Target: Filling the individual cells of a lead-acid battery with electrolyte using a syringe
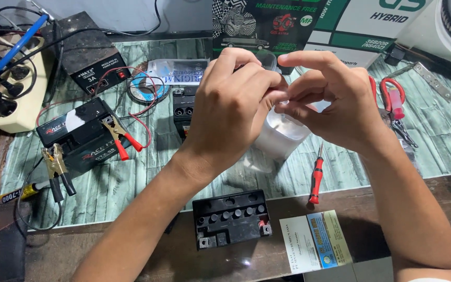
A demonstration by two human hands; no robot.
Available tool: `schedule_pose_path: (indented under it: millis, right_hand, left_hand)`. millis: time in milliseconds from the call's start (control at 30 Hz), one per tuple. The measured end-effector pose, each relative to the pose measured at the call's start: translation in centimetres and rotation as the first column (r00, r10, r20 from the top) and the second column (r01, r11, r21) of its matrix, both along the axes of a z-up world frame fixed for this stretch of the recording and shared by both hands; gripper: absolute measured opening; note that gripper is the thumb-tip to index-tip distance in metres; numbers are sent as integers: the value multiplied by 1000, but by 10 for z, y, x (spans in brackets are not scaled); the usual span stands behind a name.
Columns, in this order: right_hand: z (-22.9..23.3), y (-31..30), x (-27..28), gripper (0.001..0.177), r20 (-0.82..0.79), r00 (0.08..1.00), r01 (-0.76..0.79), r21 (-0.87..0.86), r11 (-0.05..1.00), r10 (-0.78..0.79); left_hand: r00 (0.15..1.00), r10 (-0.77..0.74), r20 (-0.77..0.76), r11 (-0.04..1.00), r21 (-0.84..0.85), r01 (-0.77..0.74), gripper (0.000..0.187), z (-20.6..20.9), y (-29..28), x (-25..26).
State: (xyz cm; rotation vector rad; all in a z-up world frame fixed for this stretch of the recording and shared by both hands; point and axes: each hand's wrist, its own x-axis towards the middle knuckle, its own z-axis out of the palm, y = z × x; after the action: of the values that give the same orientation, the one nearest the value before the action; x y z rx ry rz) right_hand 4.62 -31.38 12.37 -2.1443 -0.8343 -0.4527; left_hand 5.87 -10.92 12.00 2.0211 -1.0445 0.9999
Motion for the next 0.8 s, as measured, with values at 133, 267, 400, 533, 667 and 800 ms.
schedule_pose_path:
  millis: [133, 267, 400, 533, 667, 800]
  right_hand:
    - [-1, -2, 1, 58, 46, 999, -19, -25, 1000, 20]
    - [0, -1, 0, 57, 32, 999, -18, -22, 1000, 19]
    - [2, 1, 0, 55, 17, 1000, -22, -32, 999, 22]
    - [0, 1, 0, 57, -16, 1000, -16, -27, 999, 16]
    - [-6, -2, 4, 60, -3, 1000, -15, -44, 999, 14]
    - [-9, -4, 8, 61, 25, 999, -25, -67, 997, 27]
  left_hand:
    - [1000, -19, -6, 999, -41, 19, 10, 8, 2, -3]
    - [998, -60, -13, 996, -71, 59, 8, 15, 5, -7]
    - [999, -53, -7, 995, -82, 52, 9, 17, 8, -8]
    - [998, -55, -12, 994, -93, 54, 8, 22, 11, -11]
    - [999, -51, 2, 992, -112, 51, 7, 25, 15, -11]
    - [996, -86, -15, 985, -152, 82, 7, 30, 17, -14]
